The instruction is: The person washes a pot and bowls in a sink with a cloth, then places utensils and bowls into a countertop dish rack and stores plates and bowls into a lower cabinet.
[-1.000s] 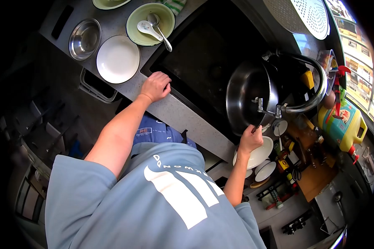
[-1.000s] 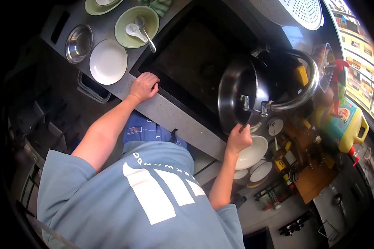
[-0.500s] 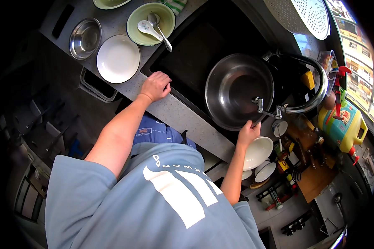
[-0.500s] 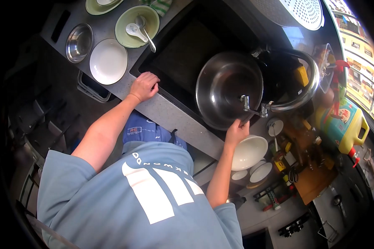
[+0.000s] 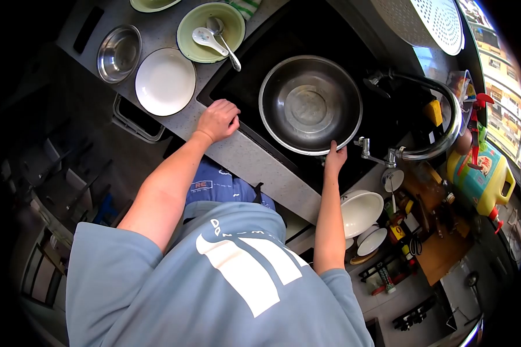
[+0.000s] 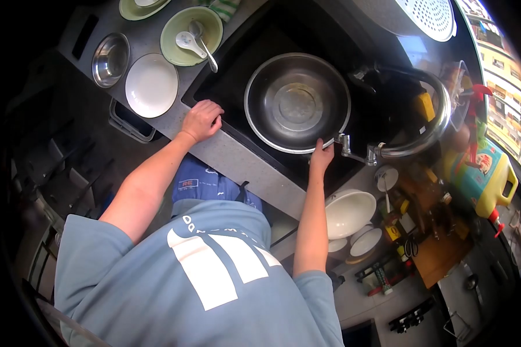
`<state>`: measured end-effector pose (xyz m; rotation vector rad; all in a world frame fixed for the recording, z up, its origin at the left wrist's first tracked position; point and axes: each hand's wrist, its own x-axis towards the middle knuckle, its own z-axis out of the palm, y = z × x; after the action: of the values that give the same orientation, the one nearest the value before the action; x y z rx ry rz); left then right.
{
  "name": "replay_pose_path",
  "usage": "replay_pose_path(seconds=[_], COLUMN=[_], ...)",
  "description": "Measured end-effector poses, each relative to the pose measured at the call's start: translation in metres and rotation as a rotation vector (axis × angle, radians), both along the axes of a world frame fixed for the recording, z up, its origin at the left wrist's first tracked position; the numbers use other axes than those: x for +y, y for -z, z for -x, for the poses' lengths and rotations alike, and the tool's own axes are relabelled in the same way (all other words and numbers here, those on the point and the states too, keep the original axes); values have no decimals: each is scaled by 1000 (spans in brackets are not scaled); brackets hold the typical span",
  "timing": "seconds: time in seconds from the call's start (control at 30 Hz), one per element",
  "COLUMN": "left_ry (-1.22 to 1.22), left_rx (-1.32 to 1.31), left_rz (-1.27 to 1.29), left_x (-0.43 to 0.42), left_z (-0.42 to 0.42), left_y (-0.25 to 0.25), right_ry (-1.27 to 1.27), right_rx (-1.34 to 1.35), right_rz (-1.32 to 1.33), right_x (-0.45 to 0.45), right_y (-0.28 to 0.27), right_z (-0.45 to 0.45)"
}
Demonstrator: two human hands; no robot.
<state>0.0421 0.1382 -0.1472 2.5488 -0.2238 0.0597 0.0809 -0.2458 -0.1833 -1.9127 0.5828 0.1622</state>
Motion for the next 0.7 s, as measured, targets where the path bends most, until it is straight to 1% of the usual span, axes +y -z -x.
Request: replay_pose_path(seconds=[0.07,0.17,0.27,0.33,0.37,0.4,0.47,0.53,0.57,0.67,0.7], left_ry=[0,-2,0,2,4,6,0,-10,-4,3,0], left_rx=[1,-2,5,13,21,30,44,54,56,39,21], left_rz=[-4,-7,-9,-14,-10,-6,1,9,-1,-23,-23], left_x=[0,0,0,0,0,1,1,0,-1,-1,-1], left_z=[1,1,1,0,1,1,3,3,3,3,2], left_y=[-1,2,1,0,0,1,1,1,1,2,2], right_ry=[-44,-106,-233,-256,-257,-216,-198,-117,-108,-121,-171], right_rx=[46,349,189,98,95,123,-23,-16,-12,-44,-73], right_rz=[53,451,656,719,695,605,476,277,213,119,152], right_x=[-6,2,-26,-40,-51,-48,-64,-45,-39,-18,-15], right_y=[-1,-55,-59,-78,-87,-111,-125,-156,-163,-159,-150], right_z=[4,-2,12,15,13,7,4,-9,-13,-26,-26])
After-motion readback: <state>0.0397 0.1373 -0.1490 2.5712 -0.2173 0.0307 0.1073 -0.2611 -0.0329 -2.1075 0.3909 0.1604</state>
